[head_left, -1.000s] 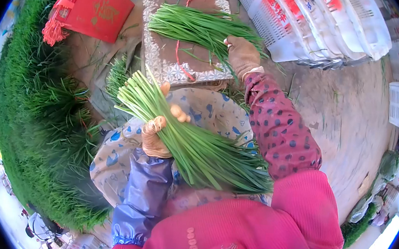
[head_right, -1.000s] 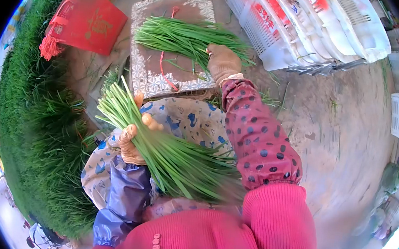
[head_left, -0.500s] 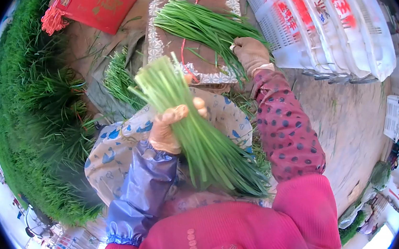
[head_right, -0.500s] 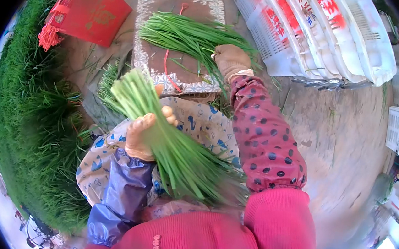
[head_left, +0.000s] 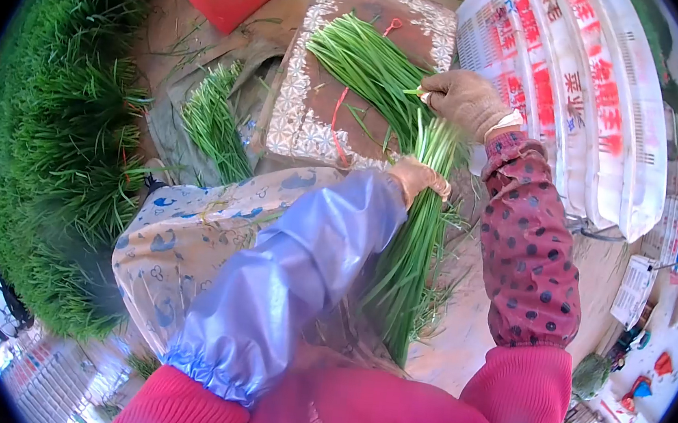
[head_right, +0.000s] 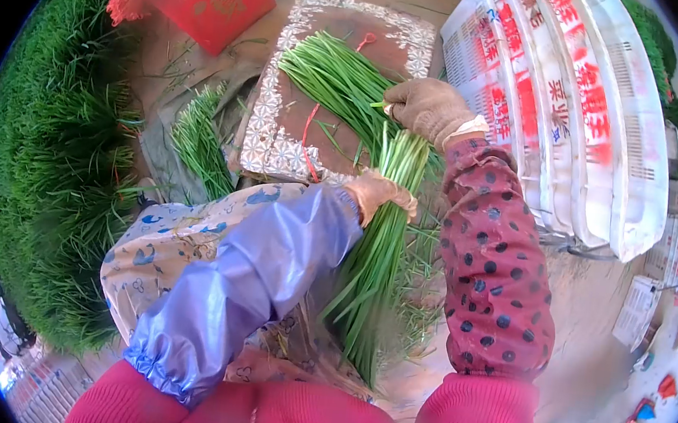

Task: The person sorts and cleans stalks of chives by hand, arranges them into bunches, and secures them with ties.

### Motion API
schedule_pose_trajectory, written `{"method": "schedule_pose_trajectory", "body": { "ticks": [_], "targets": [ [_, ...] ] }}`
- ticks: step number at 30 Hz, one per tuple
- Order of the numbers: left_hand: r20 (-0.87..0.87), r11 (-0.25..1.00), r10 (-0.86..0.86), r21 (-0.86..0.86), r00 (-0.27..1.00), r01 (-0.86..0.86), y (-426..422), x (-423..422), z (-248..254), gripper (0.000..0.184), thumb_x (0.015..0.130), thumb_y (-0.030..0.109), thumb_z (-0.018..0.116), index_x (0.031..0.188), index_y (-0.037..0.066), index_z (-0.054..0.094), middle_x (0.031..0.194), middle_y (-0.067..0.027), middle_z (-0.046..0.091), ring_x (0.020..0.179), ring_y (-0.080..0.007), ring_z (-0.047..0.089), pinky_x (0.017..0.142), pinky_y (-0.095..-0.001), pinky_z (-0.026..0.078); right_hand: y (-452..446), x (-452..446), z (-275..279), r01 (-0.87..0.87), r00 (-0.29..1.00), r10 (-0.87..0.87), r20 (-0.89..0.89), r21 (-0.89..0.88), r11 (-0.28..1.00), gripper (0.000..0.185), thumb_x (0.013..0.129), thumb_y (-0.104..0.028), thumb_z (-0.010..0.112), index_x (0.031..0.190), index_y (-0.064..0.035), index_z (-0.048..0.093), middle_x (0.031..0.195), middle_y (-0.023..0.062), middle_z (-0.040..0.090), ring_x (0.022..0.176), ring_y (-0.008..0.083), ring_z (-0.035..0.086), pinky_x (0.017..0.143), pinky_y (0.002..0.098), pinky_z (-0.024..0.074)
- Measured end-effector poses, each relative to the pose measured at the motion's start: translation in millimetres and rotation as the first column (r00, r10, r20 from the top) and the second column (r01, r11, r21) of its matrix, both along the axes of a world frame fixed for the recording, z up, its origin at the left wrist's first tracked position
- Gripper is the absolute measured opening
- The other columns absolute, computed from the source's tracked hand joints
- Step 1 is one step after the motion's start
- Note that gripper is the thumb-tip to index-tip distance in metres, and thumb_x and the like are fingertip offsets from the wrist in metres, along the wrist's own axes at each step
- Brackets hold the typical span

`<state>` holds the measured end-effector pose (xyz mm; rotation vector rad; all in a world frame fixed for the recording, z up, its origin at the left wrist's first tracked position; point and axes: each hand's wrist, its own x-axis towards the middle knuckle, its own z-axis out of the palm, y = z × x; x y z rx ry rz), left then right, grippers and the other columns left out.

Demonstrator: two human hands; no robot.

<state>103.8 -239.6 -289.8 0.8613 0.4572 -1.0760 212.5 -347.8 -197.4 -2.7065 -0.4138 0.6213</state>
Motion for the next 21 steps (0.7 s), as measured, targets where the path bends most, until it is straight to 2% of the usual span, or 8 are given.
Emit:
{"method": "schedule_pose_trajectory", "body": {
  "ticks": [5,6,8,11,13,15,19,21],
  "targets": [
    [0.163,0.993,0.088,-0.098,0.983,-0.073,-4.3,31.8,-50.6,0.024,0.068,-0.008,0.073,0.091,-0.007,0.066,0.080,-0.0192,0.069,0.068,-0.0282,0.068,0.060,-0.0380,0.057,20.0,3.6,9.3,-0.188,0.975,0.201,0.091,-0.127,0.974,0.020,0.082,-0.025,0.060,0.093,-0.0129,0.070,0.081,0.0131,0.066,0.078,0.0335,0.063,0.070,0.0425,0.0503],
    [0.571,0.997,-0.071,0.022,0.818,0.072,3.1,36.5,-60.0,0.023,0.069,-0.007,0.073,0.091,-0.007,0.066,0.080,-0.0186,0.069,0.068,-0.0278,0.068,0.060,-0.0376,0.057,22.3,0.8,9.1,-0.189,0.969,0.205,0.138,-0.117,0.975,0.020,0.081,-0.025,0.061,0.093,-0.0124,0.070,0.081,0.0130,0.066,0.078,0.0340,0.062,0.070,0.0428,0.0502],
    [0.102,0.998,-0.062,0.025,0.993,0.059,-2.9,47.4,-73.6,0.019,0.073,-0.001,0.072,0.090,-0.005,0.067,0.085,-0.0171,0.070,0.073,-0.0271,0.068,0.063,-0.0380,0.057,23.7,-2.0,8.6,-0.216,0.946,0.237,0.220,-0.118,0.969,0.019,0.080,-0.021,0.060,0.093,-0.0109,0.070,0.077,0.0139,0.065,0.074,0.0311,0.064,0.066,0.0402,0.0501],
    [0.117,0.986,-0.165,0.044,0.979,0.161,-0.3,60.6,-68.0,0.021,0.075,0.003,0.071,0.095,-0.004,0.067,0.092,-0.0171,0.070,0.077,-0.0269,0.068,0.066,-0.0392,0.057,32.3,-2.9,46.9,-0.121,0.976,0.117,-0.184,-0.010,0.993,0.020,0.080,-0.017,0.058,0.094,-0.0070,0.069,0.073,0.0133,0.065,0.066,0.0248,0.064,0.062,0.0373,0.0495],
    [0.124,0.980,-0.197,0.016,0.972,0.197,-1.5,63.3,-69.9,0.021,0.075,0.003,0.071,0.094,-0.004,0.068,0.091,-0.0170,0.070,0.077,-0.0266,0.068,0.067,-0.0386,0.057,33.0,-5.1,64.6,-0.058,0.966,0.080,-0.245,0.097,0.994,0.022,0.080,-0.015,0.057,0.093,-0.0029,0.070,0.073,0.0109,0.067,0.059,0.0165,0.060,0.056,0.0314,0.0471],
    [0.127,0.976,-0.216,-0.002,0.968,0.218,1.3,63.4,-76.4,0.020,0.074,0.003,0.071,0.093,-0.004,0.068,0.090,-0.0168,0.070,0.077,-0.0264,0.068,0.068,-0.0380,0.056,42.6,-0.5,99.3,-0.038,0.848,0.065,-0.526,0.063,0.997,0.021,0.080,-0.012,0.057,0.091,0.0006,0.070,0.074,0.0136,0.069,0.063,0.0150,0.063,0.059,0.0299,0.0472],
    [0.101,0.974,-0.222,-0.034,0.970,0.226,1.5,63.8,-86.5,0.019,0.073,0.003,0.072,0.090,-0.004,0.070,0.088,-0.0166,0.070,0.077,-0.0259,0.068,0.070,-0.0368,0.056,28.4,-5.8,139.7,0.061,0.818,0.155,-0.553,0.353,0.934,0.018,0.081,-0.008,0.057,0.088,0.0033,0.070,0.074,0.0119,0.069,0.053,0.0080,0.057,0.049,0.0250,0.0432],
    [0.088,0.973,-0.220,-0.056,0.972,0.225,0.7,64.9,-92.1,0.018,0.073,0.003,0.072,0.089,-0.004,0.070,0.087,-0.0164,0.070,0.077,-0.0256,0.068,0.071,-0.0361,0.055,13.1,-10.3,152.9,0.167,0.879,0.207,-0.429,0.685,0.709,0.015,0.081,-0.009,0.061,0.083,0.0028,0.069,0.076,0.0119,0.069,0.041,0.0083,0.048,0.044,0.0220,0.0415]
  ]
}}
